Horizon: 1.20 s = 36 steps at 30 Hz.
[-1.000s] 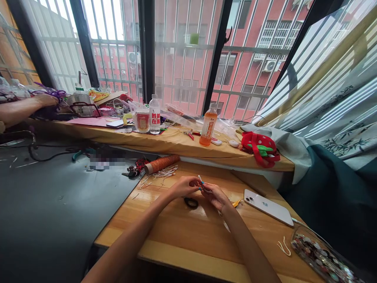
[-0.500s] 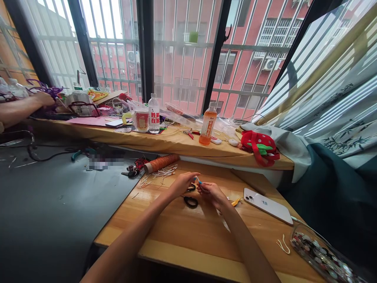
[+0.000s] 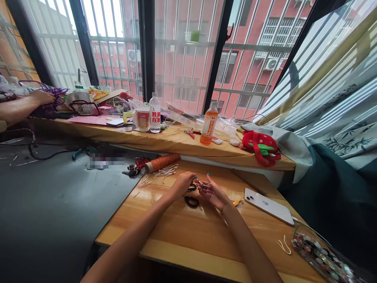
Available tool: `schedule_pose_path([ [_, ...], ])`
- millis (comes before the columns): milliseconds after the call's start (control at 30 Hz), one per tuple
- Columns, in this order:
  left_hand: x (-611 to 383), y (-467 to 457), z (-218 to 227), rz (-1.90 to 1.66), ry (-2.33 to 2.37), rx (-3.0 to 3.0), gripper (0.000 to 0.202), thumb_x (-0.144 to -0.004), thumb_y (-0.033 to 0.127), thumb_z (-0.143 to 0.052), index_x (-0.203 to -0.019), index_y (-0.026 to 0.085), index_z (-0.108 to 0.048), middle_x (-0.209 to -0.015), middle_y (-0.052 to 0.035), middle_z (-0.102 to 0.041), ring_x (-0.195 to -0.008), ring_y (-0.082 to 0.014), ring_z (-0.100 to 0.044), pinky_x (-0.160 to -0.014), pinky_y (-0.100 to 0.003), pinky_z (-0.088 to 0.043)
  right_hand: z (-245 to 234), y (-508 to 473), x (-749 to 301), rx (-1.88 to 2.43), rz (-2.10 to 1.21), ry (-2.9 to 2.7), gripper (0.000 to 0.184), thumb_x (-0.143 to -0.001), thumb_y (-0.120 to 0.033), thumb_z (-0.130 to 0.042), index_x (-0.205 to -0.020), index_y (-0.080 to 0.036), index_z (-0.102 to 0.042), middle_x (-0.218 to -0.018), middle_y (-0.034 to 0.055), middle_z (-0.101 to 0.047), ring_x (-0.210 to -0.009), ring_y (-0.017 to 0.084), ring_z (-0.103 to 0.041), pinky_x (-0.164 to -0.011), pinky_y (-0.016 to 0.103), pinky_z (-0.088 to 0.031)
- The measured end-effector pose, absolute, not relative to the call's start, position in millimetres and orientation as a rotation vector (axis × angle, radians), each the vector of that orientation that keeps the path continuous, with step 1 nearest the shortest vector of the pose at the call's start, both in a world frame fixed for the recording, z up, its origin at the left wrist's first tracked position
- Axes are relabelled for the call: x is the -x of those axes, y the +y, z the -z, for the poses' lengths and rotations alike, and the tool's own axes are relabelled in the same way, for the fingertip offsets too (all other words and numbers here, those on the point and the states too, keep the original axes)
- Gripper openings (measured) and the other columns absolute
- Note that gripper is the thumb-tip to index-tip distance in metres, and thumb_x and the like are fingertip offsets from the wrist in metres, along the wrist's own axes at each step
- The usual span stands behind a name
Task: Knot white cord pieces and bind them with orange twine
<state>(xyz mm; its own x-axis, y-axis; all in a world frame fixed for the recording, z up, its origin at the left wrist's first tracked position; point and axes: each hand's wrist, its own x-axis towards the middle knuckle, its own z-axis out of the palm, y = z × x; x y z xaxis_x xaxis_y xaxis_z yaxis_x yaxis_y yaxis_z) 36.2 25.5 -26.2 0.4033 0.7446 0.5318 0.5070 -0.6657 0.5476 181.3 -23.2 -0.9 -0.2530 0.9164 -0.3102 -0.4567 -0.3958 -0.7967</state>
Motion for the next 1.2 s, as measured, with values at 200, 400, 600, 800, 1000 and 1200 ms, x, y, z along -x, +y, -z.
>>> schedule_pose_path([
  [200,-38,20,17,-1.158,1.207,-2.293,0.028,-0.081,0.018,-0.034,-0.064,0.013,-0.056,-0.059,-0.0001,-0.055,-0.056,-0.0097,-0.047,-0.055,-0.019,-0.033,1,-24,-178,0.838,-1.785,-0.697,0.058,-0.077,-0.055,-0.034,-0.077,-0.006,-0.064,-0.078,0.0122,-0.063,-0.068,0.011,-0.058,-0.068,0.019,-0.046],
  [400,-35,17,12,-1.174,1.285,-2.282,0.027,-0.081,0.018,-0.035,-0.065,0.014,-0.056,-0.059,-0.0004,-0.055,-0.056,-0.0101,-0.048,-0.055,-0.020,-0.032,8,-23,-171,0.789,-1.660,-0.867,0.026,-0.060,-0.027,-0.067,-0.082,-0.013,-0.065,-0.079,0.0041,-0.064,-0.068,0.008,-0.057,-0.069,0.017,-0.044],
  [600,-38,13,15,-1.157,1.314,-2.356,0.026,-0.082,0.018,-0.033,-0.071,0.014,-0.057,-0.067,-0.0019,-0.058,-0.060,-0.0110,-0.049,-0.056,-0.020,-0.033,11,-20,-166,0.878,-1.532,-0.911,0.025,-0.049,-0.025,-0.073,-0.070,-0.013,-0.066,-0.063,0.0009,-0.063,-0.056,0.007,-0.054,-0.059,0.018,-0.042],
  [800,-40,12,18,-1.165,1.322,-2.360,0.026,-0.082,0.018,-0.033,-0.071,0.015,-0.056,-0.066,-0.0014,-0.057,-0.059,-0.0103,-0.049,-0.056,-0.020,-0.033,15,-18,-167,0.895,-1.494,-0.884,0.026,-0.045,-0.024,-0.074,-0.067,-0.013,-0.066,-0.059,0.0000,-0.062,-0.052,0.005,-0.052,-0.054,0.016,-0.041],
  [1000,-39,15,18,-1.163,1.329,-2.354,0.026,-0.082,0.018,-0.033,-0.070,0.015,-0.056,-0.065,-0.0011,-0.056,-0.059,-0.0099,-0.048,-0.056,-0.019,-0.033,13,-18,-167,0.885,-1.525,-0.915,0.024,-0.049,-0.021,-0.072,-0.071,-0.013,-0.066,-0.061,0.0009,-0.063,-0.053,0.006,-0.054,-0.056,0.018,-0.042],
  [1200,-39,15,19,-1.131,1.373,-2.376,0.026,-0.082,0.018,-0.033,-0.071,0.015,-0.056,-0.065,-0.0015,-0.057,-0.059,-0.0105,-0.049,-0.055,-0.020,-0.032,12,-18,-168,0.924,-1.524,-0.919,0.021,-0.051,-0.020,-0.070,-0.070,-0.013,-0.066,-0.063,0.0017,-0.064,-0.055,0.006,-0.055,-0.058,0.018,-0.042],
])
